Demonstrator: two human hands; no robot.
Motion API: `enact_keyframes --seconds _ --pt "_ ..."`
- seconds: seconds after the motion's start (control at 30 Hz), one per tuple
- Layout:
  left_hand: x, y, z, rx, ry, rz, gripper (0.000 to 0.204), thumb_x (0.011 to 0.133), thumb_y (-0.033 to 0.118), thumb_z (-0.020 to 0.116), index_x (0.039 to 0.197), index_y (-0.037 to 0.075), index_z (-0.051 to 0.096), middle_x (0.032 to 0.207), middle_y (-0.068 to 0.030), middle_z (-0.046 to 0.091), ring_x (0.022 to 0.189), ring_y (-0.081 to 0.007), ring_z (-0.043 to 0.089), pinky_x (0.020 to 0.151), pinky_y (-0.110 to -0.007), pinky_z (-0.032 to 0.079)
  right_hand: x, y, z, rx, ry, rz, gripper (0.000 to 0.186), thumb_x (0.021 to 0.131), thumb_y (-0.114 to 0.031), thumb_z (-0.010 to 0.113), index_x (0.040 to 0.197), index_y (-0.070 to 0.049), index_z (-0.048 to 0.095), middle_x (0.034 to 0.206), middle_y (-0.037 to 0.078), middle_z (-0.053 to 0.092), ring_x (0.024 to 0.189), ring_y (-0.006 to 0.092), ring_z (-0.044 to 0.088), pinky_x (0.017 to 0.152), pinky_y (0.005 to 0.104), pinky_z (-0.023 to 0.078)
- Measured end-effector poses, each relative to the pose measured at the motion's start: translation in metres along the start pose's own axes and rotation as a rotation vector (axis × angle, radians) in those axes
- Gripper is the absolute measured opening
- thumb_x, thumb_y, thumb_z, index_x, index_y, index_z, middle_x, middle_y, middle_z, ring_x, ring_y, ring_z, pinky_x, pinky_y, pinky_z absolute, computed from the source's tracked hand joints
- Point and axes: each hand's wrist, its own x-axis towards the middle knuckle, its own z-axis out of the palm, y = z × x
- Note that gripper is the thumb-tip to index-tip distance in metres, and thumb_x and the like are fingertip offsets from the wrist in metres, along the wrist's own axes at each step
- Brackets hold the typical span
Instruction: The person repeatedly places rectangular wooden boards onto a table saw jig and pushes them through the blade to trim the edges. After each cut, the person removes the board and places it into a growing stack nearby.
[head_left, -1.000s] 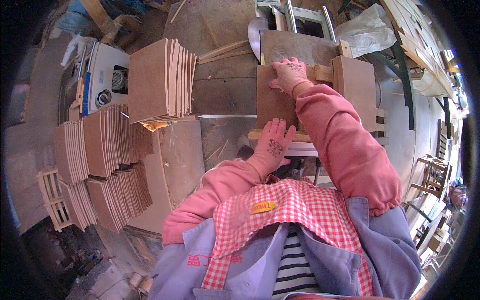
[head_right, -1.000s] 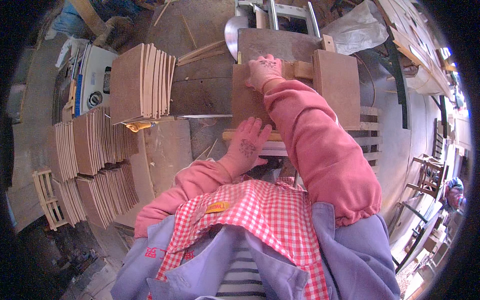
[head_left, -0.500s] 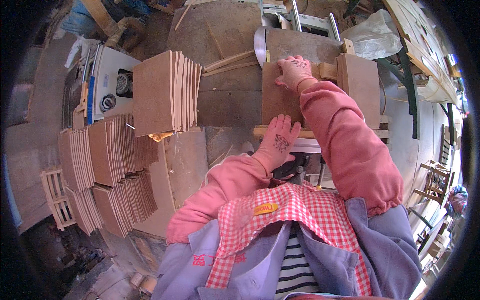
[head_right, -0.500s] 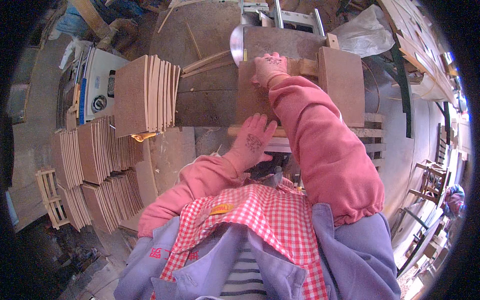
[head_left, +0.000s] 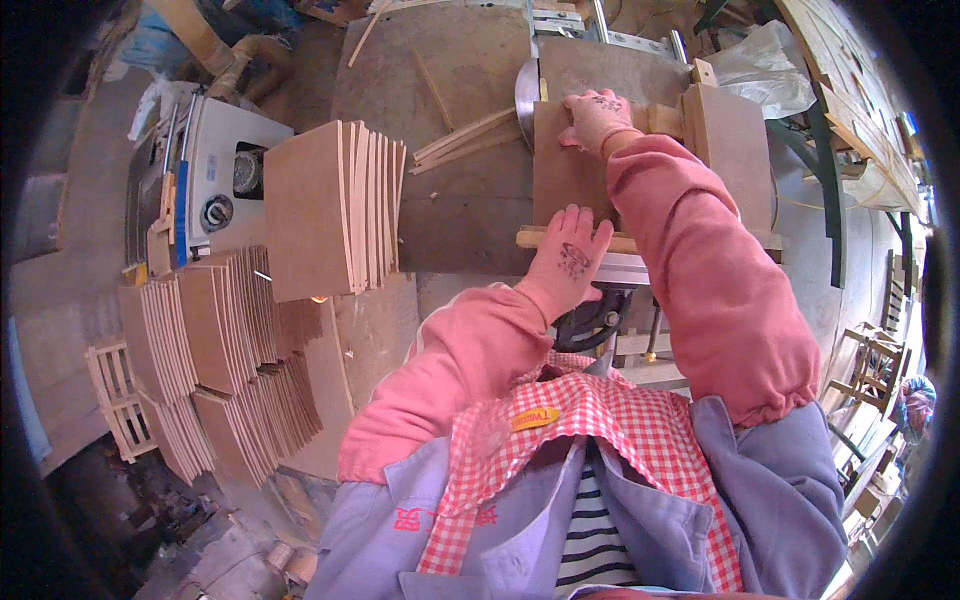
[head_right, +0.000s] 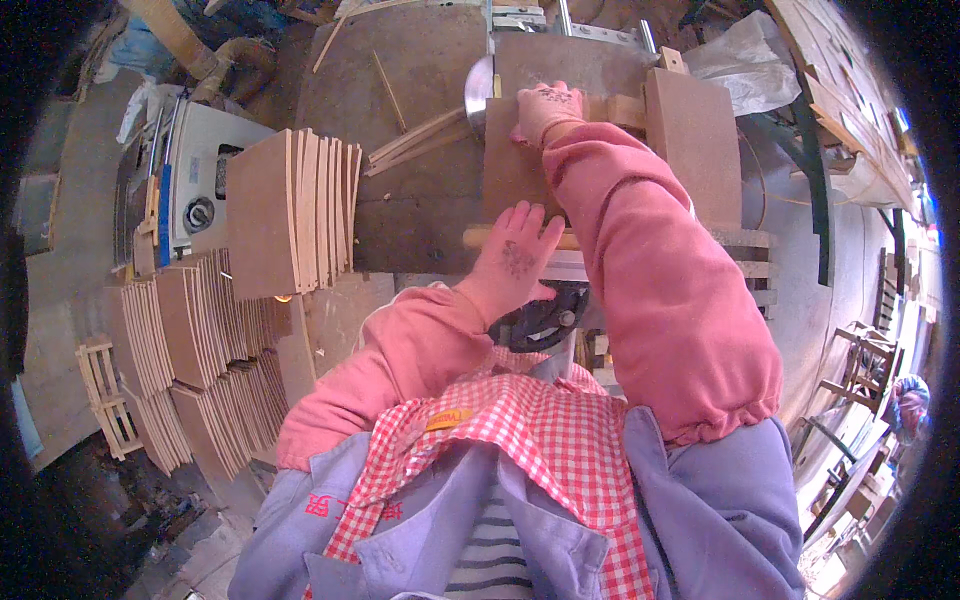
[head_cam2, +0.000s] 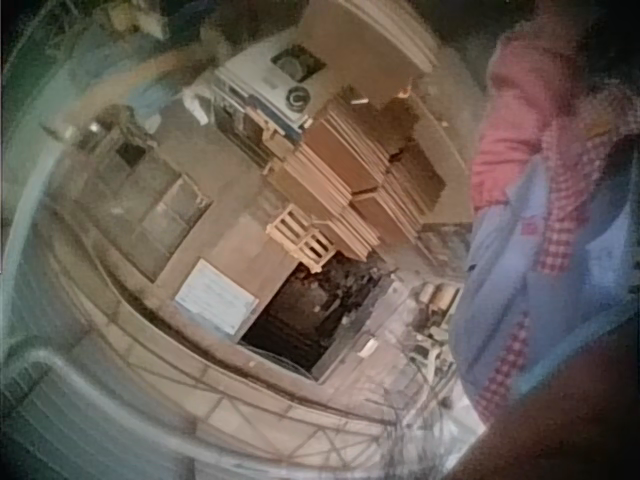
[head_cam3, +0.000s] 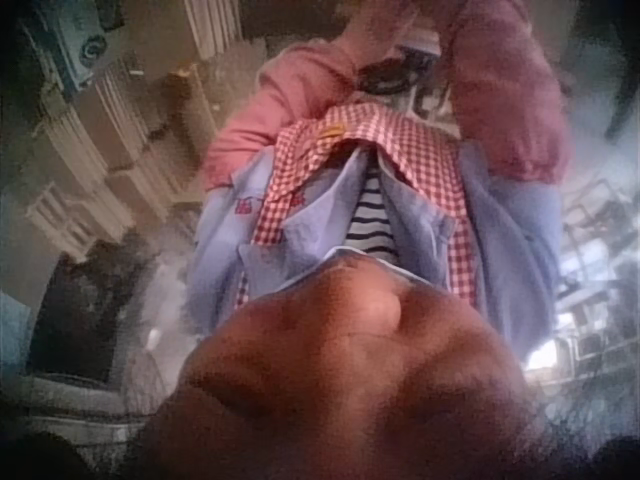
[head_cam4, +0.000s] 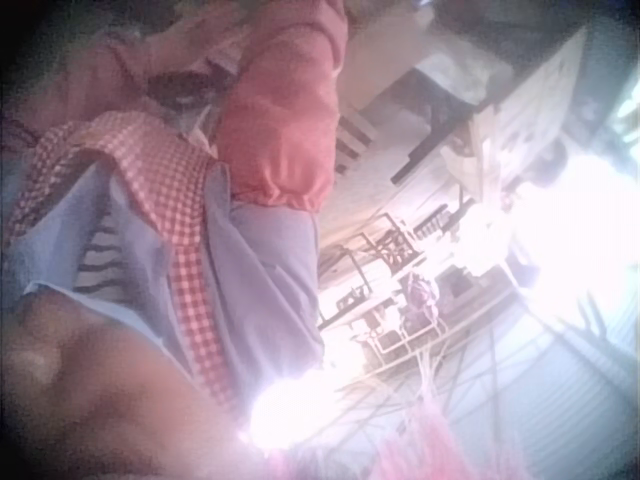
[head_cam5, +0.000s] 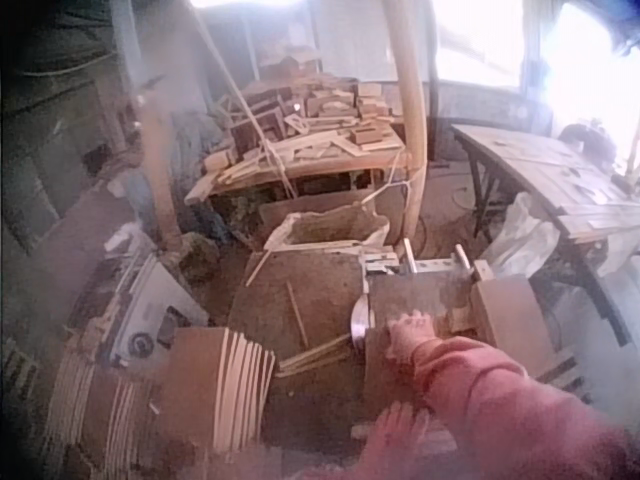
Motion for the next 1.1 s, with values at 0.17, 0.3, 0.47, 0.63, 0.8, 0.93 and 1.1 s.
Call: enact_keyframes --seconds 0.17,0.3,0.47,0.63,0.8,0.93,1.1 --pt "0.018 -0.012 -0.003 -0.012 0.037 0.003 0.100 0.061 0.052 0.088 0.139 0.005 0.046 0.134 -0.0204 0.051 0.131 -0.0387 0.044 0.113 -0.046 0.031 0.020 0.005 -0.004 -0.006 0.028 0.008 0.057 0.075 -0.044 0.080 0.126 -0.021 0.068 0.129 0.010 0.065 0.125 0.0344 0.056 0.103 0.0476 0.046" --pt "0.031 -0.022 -0.005 -0.023 0.055 0.013 0.100 0.059 0.051 0.089 0.138 0.004 0.047 0.129 -0.0191 0.052 0.128 -0.0376 0.046 0.110 -0.046 0.033 0.040 0.011 -0.007 -0.013 0.033 0.017 0.058 0.075 -0.043 0.080 0.128 -0.022 0.068 0.130 0.009 0.065 0.125 0.0349 0.056 0.103 0.0477 0.047" --pt "0.049 -0.033 -0.006 -0.027 0.079 0.019 0.099 0.057 0.051 0.090 0.134 0.004 0.049 0.123 -0.0173 0.054 0.122 -0.0356 0.048 0.106 -0.045 0.035 0.058 0.016 -0.013 -0.023 0.042 0.020 0.060 0.075 -0.042 0.080 0.130 -0.023 0.066 0.132 0.009 0.064 0.126 0.0350 0.057 0.103 0.0478 0.047" --pt "0.064 -0.042 -0.009 -0.036 0.015 0.003 0.104 0.055 0.053 0.090 0.137 0.006 0.046 0.129 -0.0176 0.051 0.127 -0.0367 0.046 0.110 -0.047 0.032 0.073 0.018 -0.019 -0.021 0.047 0.039 0.061 0.075 -0.042 0.080 0.132 -0.024 0.065 0.132 0.010 0.064 0.126 0.0349 0.057 0.103 0.0486 0.048" --pt "0.076 -0.051 -0.010 -0.044 0.021 0.001 0.102 0.055 0.053 0.090 0.135 0.006 0.048 0.128 -0.0175 0.051 0.126 -0.0366 0.046 0.110 -0.046 0.033 0.089 0.023 -0.022 -0.031 0.042 0.046 0.060 0.074 -0.041 0.080 0.130 -0.023 0.066 0.131 0.010 0.065 0.125 0.0348 0.058 0.102 0.0487 0.048" --pt "0.081 -0.056 -0.008 -0.030 0.125 0.015 0.096 0.056 0.051 0.091 0.131 0.005 0.052 0.120 -0.0157 0.057 0.121 -0.0340 0.050 0.105 -0.044 0.036 0.099 0.028 -0.022 -0.003 0.046 0.049 0.058 0.074 -0.041 0.080 0.127 -0.023 0.067 0.130 0.009 0.065 0.124 0.0348 0.059 0.101 0.0490 0.049" --pt "0.089 -0.060 -0.008 -0.048 0.132 0.002 0.096 0.056 0.051 0.091 0.131 0.006 0.052 0.121 -0.0156 0.057 0.122 -0.0335 0.049 0.105 -0.043 0.036 0.107 0.027 -0.024 -0.014 0.061 0.080 0.057 0.074 -0.041 0.080 0.127 -0.024 0.066 0.129 0.008 0.065 0.123 0.0346 0.059 0.100 0.0488 0.050"
